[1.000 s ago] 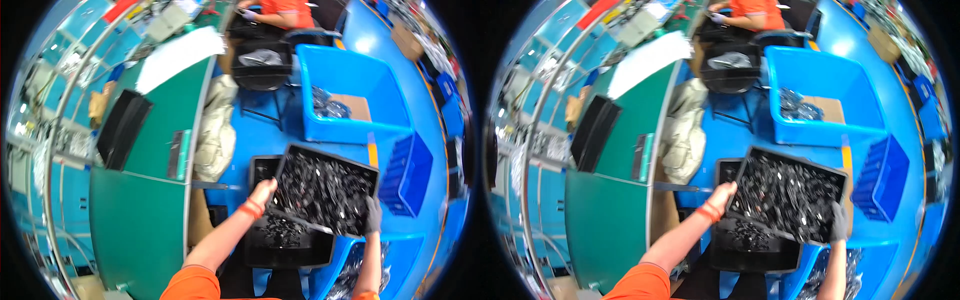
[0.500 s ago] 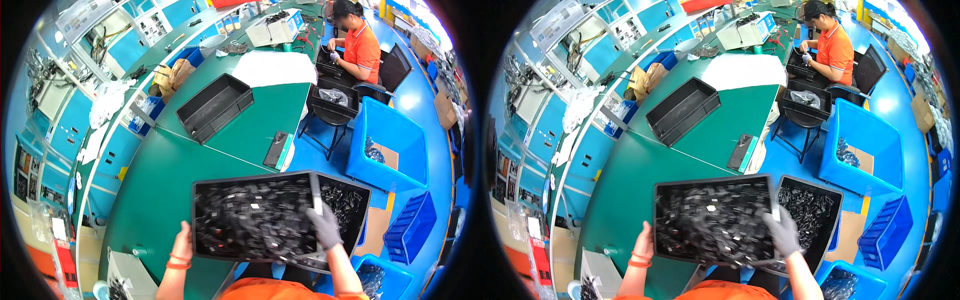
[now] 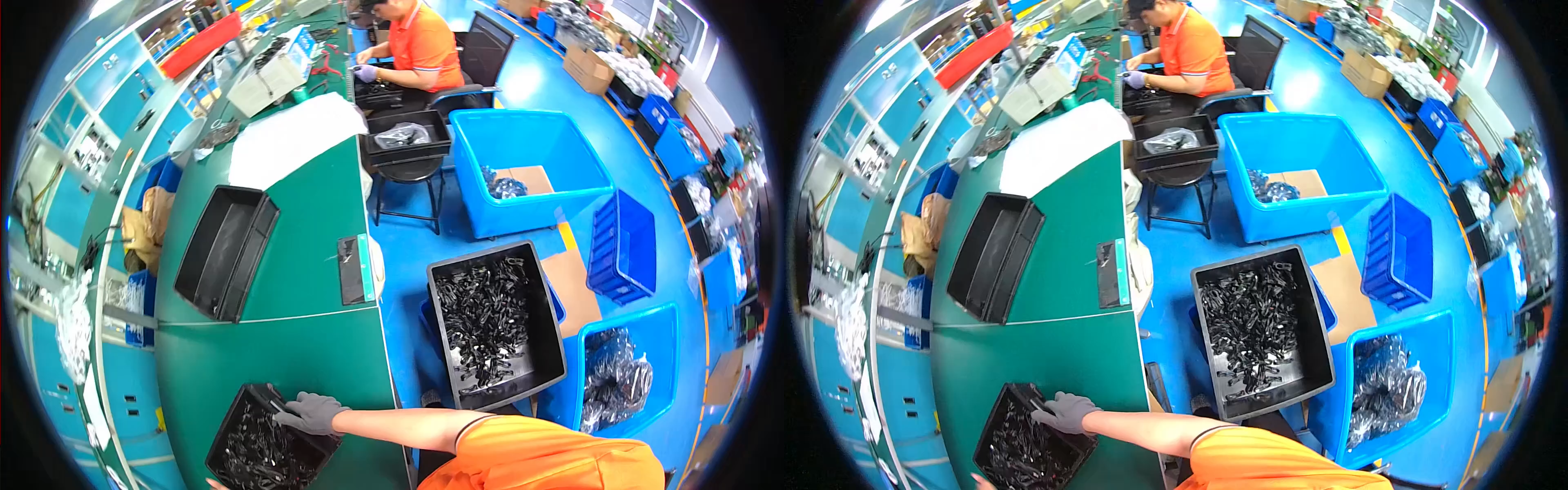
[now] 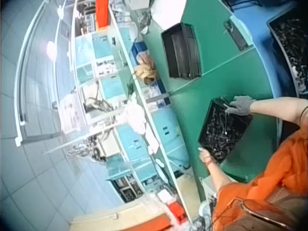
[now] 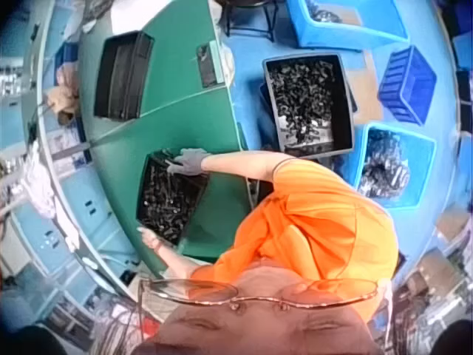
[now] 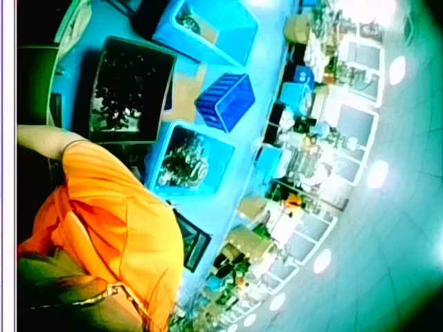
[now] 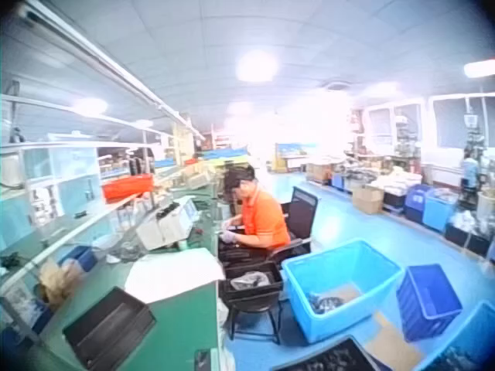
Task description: Testing and sorting power cables using a universal cable tester.
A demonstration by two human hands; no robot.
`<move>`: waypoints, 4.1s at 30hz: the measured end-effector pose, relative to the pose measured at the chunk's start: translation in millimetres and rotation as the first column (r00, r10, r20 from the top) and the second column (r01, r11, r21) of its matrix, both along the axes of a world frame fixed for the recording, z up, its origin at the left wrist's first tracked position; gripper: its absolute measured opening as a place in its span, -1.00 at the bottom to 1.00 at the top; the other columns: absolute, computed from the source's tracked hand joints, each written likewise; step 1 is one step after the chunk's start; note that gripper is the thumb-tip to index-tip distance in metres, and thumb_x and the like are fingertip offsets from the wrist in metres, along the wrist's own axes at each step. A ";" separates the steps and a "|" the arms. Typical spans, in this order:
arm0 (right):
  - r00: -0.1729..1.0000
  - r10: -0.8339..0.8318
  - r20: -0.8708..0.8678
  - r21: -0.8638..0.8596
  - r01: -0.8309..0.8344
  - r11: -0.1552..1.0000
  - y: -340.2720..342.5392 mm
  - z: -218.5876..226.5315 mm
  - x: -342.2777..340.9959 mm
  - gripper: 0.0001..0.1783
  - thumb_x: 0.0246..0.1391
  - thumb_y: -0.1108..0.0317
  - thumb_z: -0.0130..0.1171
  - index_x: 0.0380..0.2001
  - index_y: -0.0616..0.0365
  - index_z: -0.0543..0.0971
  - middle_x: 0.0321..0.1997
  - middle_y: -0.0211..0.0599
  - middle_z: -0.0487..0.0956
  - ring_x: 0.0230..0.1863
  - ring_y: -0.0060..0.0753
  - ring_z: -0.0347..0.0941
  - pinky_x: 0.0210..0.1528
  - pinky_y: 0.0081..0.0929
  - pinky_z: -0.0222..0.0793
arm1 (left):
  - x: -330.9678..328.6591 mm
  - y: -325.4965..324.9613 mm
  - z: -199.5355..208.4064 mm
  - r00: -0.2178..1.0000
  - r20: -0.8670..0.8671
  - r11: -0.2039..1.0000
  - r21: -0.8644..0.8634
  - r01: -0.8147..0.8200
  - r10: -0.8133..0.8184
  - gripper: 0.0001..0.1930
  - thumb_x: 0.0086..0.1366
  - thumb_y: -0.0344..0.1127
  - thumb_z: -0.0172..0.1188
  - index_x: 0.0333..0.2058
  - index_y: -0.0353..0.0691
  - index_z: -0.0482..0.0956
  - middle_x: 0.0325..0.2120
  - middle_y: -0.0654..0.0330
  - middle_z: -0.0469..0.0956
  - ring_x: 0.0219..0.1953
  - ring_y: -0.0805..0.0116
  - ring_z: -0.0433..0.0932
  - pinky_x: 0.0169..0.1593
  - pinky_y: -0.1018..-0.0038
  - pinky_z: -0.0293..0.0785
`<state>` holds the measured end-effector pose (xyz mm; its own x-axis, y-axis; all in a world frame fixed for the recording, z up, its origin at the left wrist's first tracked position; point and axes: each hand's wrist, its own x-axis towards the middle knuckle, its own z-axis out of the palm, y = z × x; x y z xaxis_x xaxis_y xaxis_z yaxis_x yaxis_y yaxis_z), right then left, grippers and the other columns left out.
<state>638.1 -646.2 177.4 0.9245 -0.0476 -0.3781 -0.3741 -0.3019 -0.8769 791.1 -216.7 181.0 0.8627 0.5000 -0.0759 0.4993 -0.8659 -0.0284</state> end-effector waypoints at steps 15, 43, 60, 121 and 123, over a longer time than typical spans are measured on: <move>0.408 -0.760 -0.506 -0.245 0.777 0.580 -118.5 -99.4 -385.0 -0.44 0.13 -0.14 -0.03 -0.18 0.16 0.59 -0.27 -0.14 0.63 -0.15 -0.21 0.56 -0.05 -0.34 0.38 | 146.8 -531.1 -31.8 0.450 0.031 0.450 0.110 0.886 -0.893 -0.34 0.11 -0.06 0.30 0.11 -0.29 0.33 -0.01 -0.06 0.47 0.00 -0.01 0.49 0.04 0.24 0.42; 0.386 -0.680 -0.624 -0.090 0.828 0.553 -164.7 -192.7 -515.0 -0.49 0.12 -0.16 -0.06 -0.06 -0.08 0.56 -0.06 -0.16 0.58 0.04 -0.07 0.46 0.08 -0.30 0.34 | -367.6 -788.6 -160.7 -0.802 0.306 -0.845 -0.020 0.534 -0.513 -0.92 -0.03 -0.37 0.10 -0.49 -0.08 0.42 -0.55 0.25 0.40 -0.42 0.25 0.46 -0.40 0.36 0.39; 0.258 -0.945 -0.202 -0.323 0.893 0.313 -239.7 -326.1 -494.1 -0.60 0.09 0.07 0.08 -0.10 0.10 0.50 -0.08 0.01 0.53 0.00 0.07 0.43 0.06 -0.16 0.33 | -355.1 -755.5 -266.4 -0.214 0.567 -0.427 -0.274 0.862 -0.796 -0.66 0.13 -0.28 0.21 -0.13 -0.25 0.43 -0.15 0.04 0.42 -0.03 0.01 0.37 0.07 0.18 0.23; 0.451 -0.869 -0.201 0.788 0.602 0.131 -468.3 -157.2 -408.9 -0.45 0.03 0.37 0.26 0.12 0.15 0.41 -0.01 -0.34 0.55 -0.08 -0.48 0.50 -0.06 -0.44 0.46 | -365.4 -833.2 -162.8 0.334 -0.217 0.136 -0.959 -0.248 -0.917 -0.54 0.10 -0.26 0.38 -0.03 -0.25 0.51 -0.13 0.28 0.55 -0.12 0.47 0.49 0.01 0.47 0.39; 0.336 -0.875 -0.349 0.470 0.870 0.147 -480.9 -174.9 -421.3 -0.58 -0.01 0.32 0.31 -0.04 0.16 0.54 -0.22 -0.38 0.63 -0.28 -0.49 0.55 -0.18 -0.43 0.50 | -363.8 -870.4 -190.6 0.094 -0.183 0.174 -0.980 -0.092 -0.979 -0.31 0.07 -0.02 0.37 0.12 -0.17 0.34 0.02 0.18 0.46 0.04 0.26 0.43 0.04 0.17 0.38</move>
<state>216.8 -1127.0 2.6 0.4058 -0.6409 -0.6516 -0.0726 0.6881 -0.7220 427.3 -1087.0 -9.5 -0.0404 -0.7656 -0.6421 0.0983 -0.6425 0.7599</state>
